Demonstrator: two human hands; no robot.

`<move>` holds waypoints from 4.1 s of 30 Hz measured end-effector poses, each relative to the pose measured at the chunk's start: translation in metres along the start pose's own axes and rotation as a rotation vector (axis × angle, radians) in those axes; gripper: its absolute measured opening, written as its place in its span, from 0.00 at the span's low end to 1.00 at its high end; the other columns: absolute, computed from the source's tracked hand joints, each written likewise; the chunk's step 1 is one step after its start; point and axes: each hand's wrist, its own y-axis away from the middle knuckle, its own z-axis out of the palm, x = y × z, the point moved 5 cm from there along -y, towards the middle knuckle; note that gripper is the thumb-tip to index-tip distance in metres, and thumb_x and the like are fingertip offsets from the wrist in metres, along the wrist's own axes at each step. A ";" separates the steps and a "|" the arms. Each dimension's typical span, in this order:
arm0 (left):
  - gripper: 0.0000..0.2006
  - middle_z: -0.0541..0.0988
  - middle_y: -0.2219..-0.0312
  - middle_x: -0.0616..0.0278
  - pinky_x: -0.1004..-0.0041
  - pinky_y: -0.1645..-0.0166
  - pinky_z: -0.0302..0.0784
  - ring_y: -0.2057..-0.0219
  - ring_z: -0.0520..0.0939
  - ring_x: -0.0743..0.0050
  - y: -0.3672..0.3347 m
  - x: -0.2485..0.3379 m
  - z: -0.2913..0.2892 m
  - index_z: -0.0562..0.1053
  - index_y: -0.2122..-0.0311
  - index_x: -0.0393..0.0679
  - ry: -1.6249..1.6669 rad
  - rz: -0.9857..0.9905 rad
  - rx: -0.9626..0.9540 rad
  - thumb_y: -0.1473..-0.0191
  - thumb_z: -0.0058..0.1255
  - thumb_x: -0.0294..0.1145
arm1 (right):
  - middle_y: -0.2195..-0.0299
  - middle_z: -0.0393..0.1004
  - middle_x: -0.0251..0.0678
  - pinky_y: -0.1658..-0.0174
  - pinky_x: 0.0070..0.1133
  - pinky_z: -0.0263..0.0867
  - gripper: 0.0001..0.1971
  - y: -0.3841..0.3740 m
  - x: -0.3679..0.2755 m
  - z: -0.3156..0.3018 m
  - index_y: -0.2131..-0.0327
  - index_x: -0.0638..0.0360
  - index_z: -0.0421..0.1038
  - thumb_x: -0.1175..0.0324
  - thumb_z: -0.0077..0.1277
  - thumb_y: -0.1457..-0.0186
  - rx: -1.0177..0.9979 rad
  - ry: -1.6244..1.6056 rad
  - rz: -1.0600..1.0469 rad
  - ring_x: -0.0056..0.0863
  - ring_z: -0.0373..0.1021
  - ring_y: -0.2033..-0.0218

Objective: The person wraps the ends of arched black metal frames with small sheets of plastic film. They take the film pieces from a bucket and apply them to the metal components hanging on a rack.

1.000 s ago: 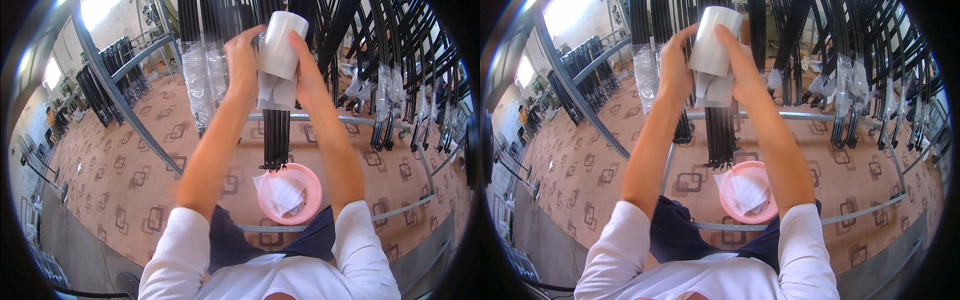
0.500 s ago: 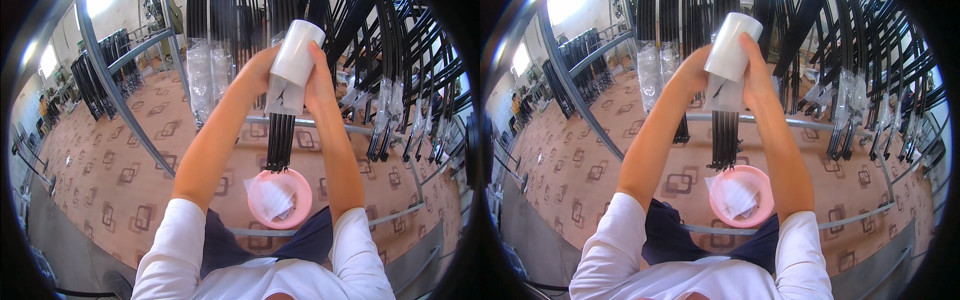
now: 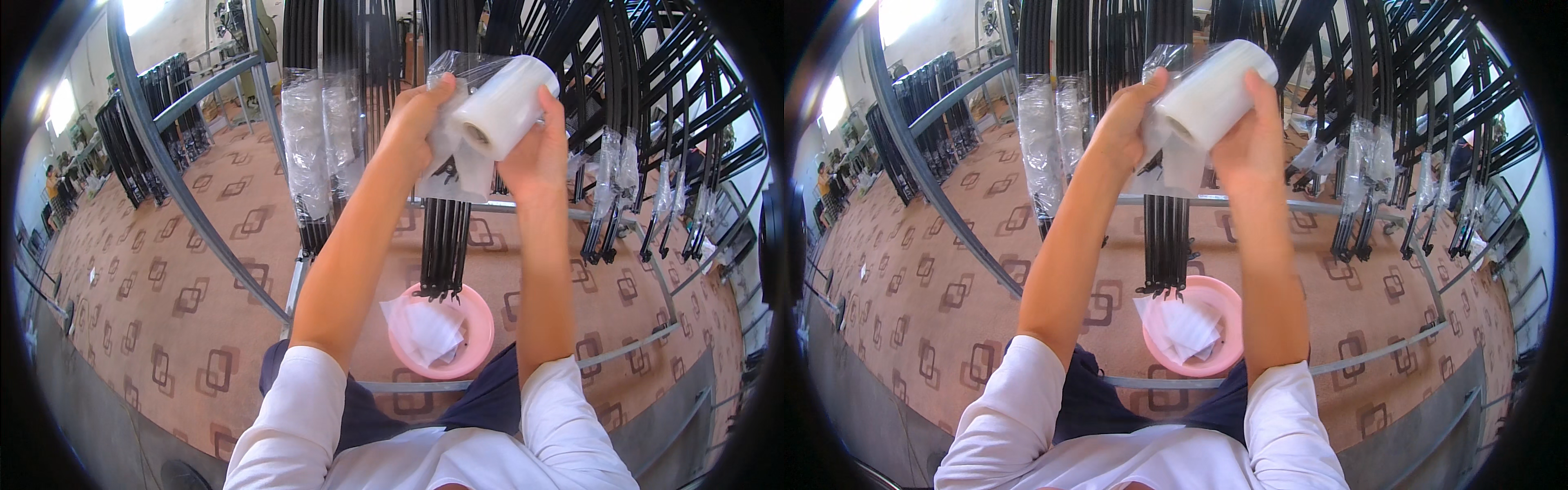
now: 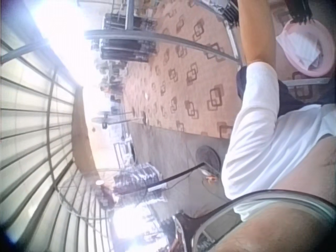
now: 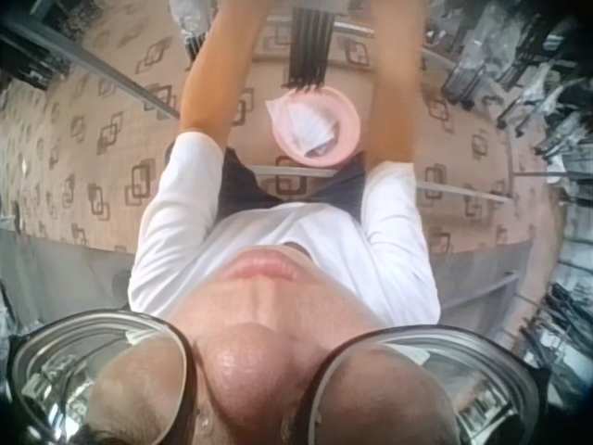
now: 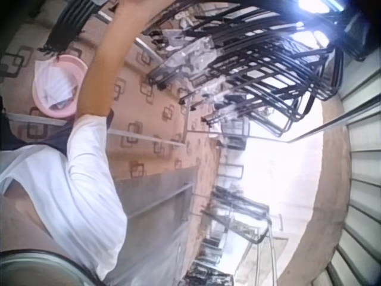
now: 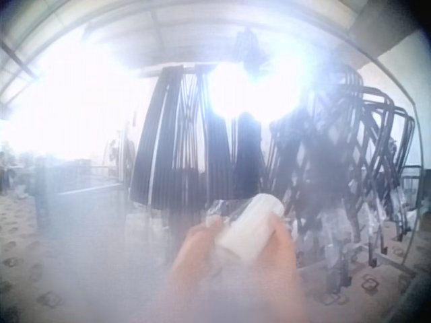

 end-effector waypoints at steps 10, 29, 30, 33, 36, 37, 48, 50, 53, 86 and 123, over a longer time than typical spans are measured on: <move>0.16 0.75 0.70 0.57 0.73 0.61 0.71 0.68 0.76 0.69 0.008 0.020 -0.014 0.69 0.66 0.38 0.096 -0.077 -0.041 0.54 0.51 0.41 | 0.70 0.69 0.40 0.68 0.24 0.67 0.27 -0.049 -0.027 -0.039 0.62 0.64 0.62 0.55 0.56 0.62 -0.031 0.723 0.063 0.27 0.69 0.71; 0.14 0.74 0.69 0.56 0.75 0.63 0.73 0.68 0.76 0.70 0.024 0.044 -0.031 0.67 0.63 0.34 0.062 0.073 -0.098 0.48 0.42 0.36 | 0.64 0.68 0.56 0.58 0.30 0.59 0.26 -0.103 0.052 0.008 0.64 0.72 0.64 0.58 0.48 0.64 0.060 1.100 -0.161 0.46 0.65 0.60; 0.13 0.74 0.69 0.57 0.75 0.63 0.73 0.68 0.76 0.70 0.022 0.043 -0.033 0.68 0.64 0.34 0.047 0.074 -0.059 0.49 0.44 0.35 | 0.64 0.68 0.56 0.58 0.30 0.59 0.26 -0.104 0.053 0.006 0.65 0.73 0.65 0.58 0.48 0.64 0.071 1.094 -0.158 0.46 0.65 0.60; 0.13 0.75 0.70 0.57 0.76 0.64 0.73 0.69 0.76 0.71 0.021 0.040 -0.040 0.69 0.66 0.34 0.021 0.058 0.072 0.51 0.48 0.35 | 0.64 0.68 0.55 0.58 0.29 0.60 0.26 -0.092 0.051 0.009 0.65 0.73 0.65 0.57 0.48 0.64 0.125 1.138 -0.149 0.45 0.66 0.60; 0.13 0.75 0.71 0.57 0.75 0.64 0.72 0.70 0.76 0.71 0.022 0.036 -0.042 0.70 0.66 0.34 0.042 0.020 0.158 0.53 0.50 0.35 | 0.65 0.68 0.54 0.59 0.29 0.60 0.26 -0.084 0.050 0.009 0.65 0.72 0.65 0.57 0.49 0.64 0.163 1.164 -0.126 0.44 0.66 0.61; 0.13 0.75 0.71 0.57 0.75 0.64 0.72 0.70 0.76 0.71 0.020 0.032 -0.044 0.70 0.66 0.35 0.051 0.024 0.155 0.54 0.51 0.35 | 0.65 0.69 0.54 0.59 0.28 0.60 0.25 -0.084 0.051 0.007 0.66 0.72 0.66 0.58 0.49 0.63 0.171 1.164 -0.116 0.43 0.66 0.61; 0.14 0.73 0.66 0.59 0.75 0.59 0.69 0.65 0.73 0.73 0.019 0.030 -0.020 0.69 0.63 0.36 0.036 0.020 -0.054 0.52 0.48 0.36 | 0.81 0.68 0.37 0.77 0.21 0.61 0.10 -0.073 0.051 0.013 0.78 0.65 0.67 0.67 0.42 0.55 -0.194 0.642 0.061 0.25 0.66 0.80; 0.14 0.73 0.68 0.59 0.76 0.61 0.70 0.67 0.74 0.73 0.023 0.031 -0.014 0.69 0.64 0.36 0.012 0.036 -0.033 0.51 0.48 0.37 | 0.79 0.66 0.36 0.77 0.19 0.61 0.09 -0.078 0.049 0.009 0.73 0.65 0.65 0.68 0.42 0.54 -0.162 0.661 0.023 0.23 0.65 0.79; 0.14 0.74 0.71 0.60 0.77 0.64 0.70 0.71 0.75 0.74 0.027 0.033 -0.015 0.69 0.65 0.36 -0.127 0.060 0.006 0.51 0.47 0.37 | 0.76 0.66 0.38 0.75 0.19 0.62 0.12 -0.078 0.052 0.008 0.66 0.65 0.60 0.69 0.43 0.54 -0.079 0.645 -0.027 0.23 0.65 0.76; 0.27 0.70 0.60 0.58 0.67 0.55 0.67 0.59 0.71 0.67 0.017 0.016 -0.023 0.61 0.53 0.42 -0.017 0.007 -0.085 0.54 0.49 0.48 | 0.74 0.71 0.38 0.68 0.20 0.62 0.12 -0.008 0.008 0.050 0.70 0.67 0.70 0.71 0.54 0.61 -0.132 0.726 0.092 0.25 0.68 0.74; 0.16 0.74 0.72 0.61 0.74 0.64 0.71 0.70 0.75 0.74 -0.016 0.002 -0.014 0.68 0.65 0.37 -0.198 -0.062 -0.124 0.52 0.49 0.40 | 0.66 0.67 0.37 0.60 0.27 0.65 0.27 0.003 -0.014 0.001 0.57 0.63 0.59 0.62 0.55 0.61 0.064 0.218 0.101 0.29 0.67 0.65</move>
